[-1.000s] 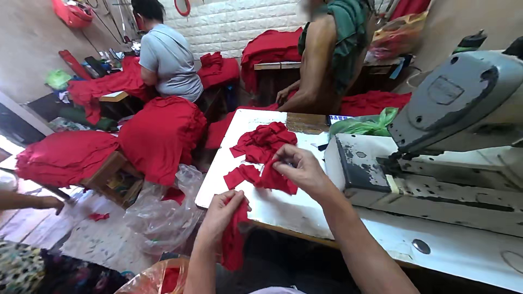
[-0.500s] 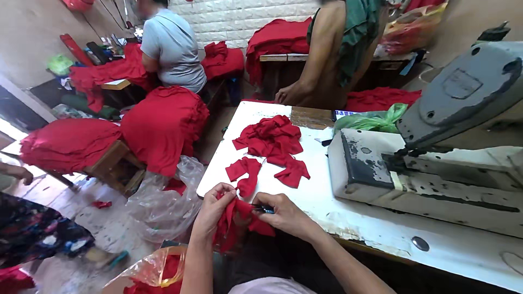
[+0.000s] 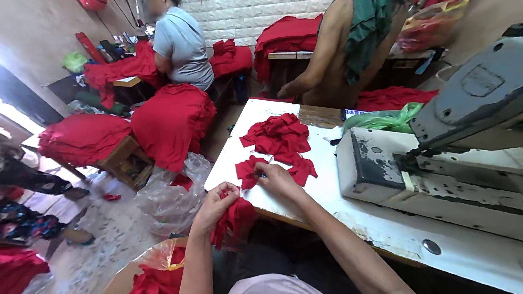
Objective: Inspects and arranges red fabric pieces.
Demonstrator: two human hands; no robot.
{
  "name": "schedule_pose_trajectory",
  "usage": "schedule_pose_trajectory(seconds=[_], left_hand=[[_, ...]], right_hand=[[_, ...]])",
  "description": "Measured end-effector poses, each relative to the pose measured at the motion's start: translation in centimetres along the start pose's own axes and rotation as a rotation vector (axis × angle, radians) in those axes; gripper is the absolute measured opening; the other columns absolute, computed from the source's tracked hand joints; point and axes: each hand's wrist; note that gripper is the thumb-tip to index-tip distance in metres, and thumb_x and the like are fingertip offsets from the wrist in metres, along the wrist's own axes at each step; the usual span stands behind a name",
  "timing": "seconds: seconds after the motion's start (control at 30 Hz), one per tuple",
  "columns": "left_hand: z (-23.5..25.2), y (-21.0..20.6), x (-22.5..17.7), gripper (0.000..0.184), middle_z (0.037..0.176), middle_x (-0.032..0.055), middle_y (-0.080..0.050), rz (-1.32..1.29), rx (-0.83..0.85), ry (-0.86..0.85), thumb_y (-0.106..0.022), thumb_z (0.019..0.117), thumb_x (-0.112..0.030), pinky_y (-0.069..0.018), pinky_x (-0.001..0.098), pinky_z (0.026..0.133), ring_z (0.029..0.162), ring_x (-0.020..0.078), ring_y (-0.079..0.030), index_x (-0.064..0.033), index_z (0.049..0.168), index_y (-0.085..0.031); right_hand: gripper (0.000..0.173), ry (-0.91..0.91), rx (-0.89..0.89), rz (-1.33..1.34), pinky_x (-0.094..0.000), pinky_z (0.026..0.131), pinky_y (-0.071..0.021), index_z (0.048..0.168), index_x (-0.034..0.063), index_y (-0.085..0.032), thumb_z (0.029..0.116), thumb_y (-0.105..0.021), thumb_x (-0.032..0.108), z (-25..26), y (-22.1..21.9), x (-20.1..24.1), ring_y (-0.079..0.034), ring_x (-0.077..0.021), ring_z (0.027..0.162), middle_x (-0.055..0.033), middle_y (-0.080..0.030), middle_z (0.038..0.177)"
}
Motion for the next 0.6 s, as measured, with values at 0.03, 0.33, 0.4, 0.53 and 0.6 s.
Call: schedule_pose_trajectory(seconds=[0.03, 0.33, 0.4, 0.53, 0.6], left_hand=[[-0.2, 0.3, 0.1, 0.008, 0.082, -0.0045, -0.064, 0.018, 0.019, 0.011, -0.061, 0.0967, -0.005, -0.0538, 0.0212, 0.067, 0.071, 0.0026, -0.061, -0.0049, 0.104, -0.064], [-0.9, 1.0, 0.7, 0.008, 0.081, -0.0072, -0.066, 0.108, 0.066, 0.030, -0.062, 0.0962, -0.006, -0.0530, 0.0192, 0.070, 0.074, -0.0001, -0.062, -0.0080, 0.091, -0.068], [-0.6, 0.5, 0.9, 0.005, 0.080, -0.0066, -0.063, 0.123, -0.030, -0.021, -0.063, 0.0959, -0.007, -0.0508, 0.0192, 0.068, 0.072, 0.0008, -0.059, -0.0076, 0.093, -0.067], [0.1, -0.6, 1.1, 0.031, 0.082, -0.0022, -0.062, 0.354, -0.140, -0.026, -0.073, 0.0916, -0.024, -0.0491, 0.0246, 0.066, 0.068, 0.0051, -0.056, -0.0065, 0.117, -0.067], [0.2, -1.0, 0.7, 0.034, 0.089, 0.0032, -0.066, 0.485, -0.083, 0.028, -0.073, 0.0921, -0.029, -0.0517, 0.0335, 0.074, 0.076, 0.0111, -0.061, -0.0070, 0.117, -0.069]], right_hand=[[0.027, -0.007, -0.031, 0.020, -0.0590, 0.099, -0.0474, 0.120, 0.0023, -0.068, 0.1026, -0.057, 0.020, 0.3, 0.2, -0.1, -0.066, -0.0387, 0.112, -0.0210, -0.070, 0.113], [0.014, 0.076, -0.394, 0.177, -0.0551, 0.073, -0.0536, 0.107, 0.0042, -0.069, 0.0992, -0.064, 0.016, 0.5, 2.3, 0.1, -0.068, -0.0301, 0.080, -0.0136, -0.069, 0.087], [0.013, 0.091, -0.409, 0.168, -0.0541, 0.071, -0.0527, 0.105, 0.0050, -0.069, 0.0991, -0.065, 0.016, 0.6, 2.4, 0.4, -0.067, -0.0289, 0.078, -0.0124, -0.068, 0.085], [0.012, 0.132, -0.465, 0.196, -0.0526, 0.070, -0.0532, 0.106, 0.0053, -0.069, 0.0984, -0.066, 0.015, 1.0, 2.5, 1.0, -0.067, -0.0263, 0.076, -0.0109, -0.069, 0.086], [0.012, 0.154, -0.504, 0.229, -0.0513, 0.069, -0.0536, 0.107, 0.0052, -0.069, 0.0977, -0.066, 0.013, 1.0, 2.7, 1.4, -0.067, -0.0252, 0.076, -0.0107, -0.070, 0.087]])
Point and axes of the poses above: each hand's wrist, its own z-axis towards the middle knuckle, its own y-axis out of the back of the hand, x = y × z
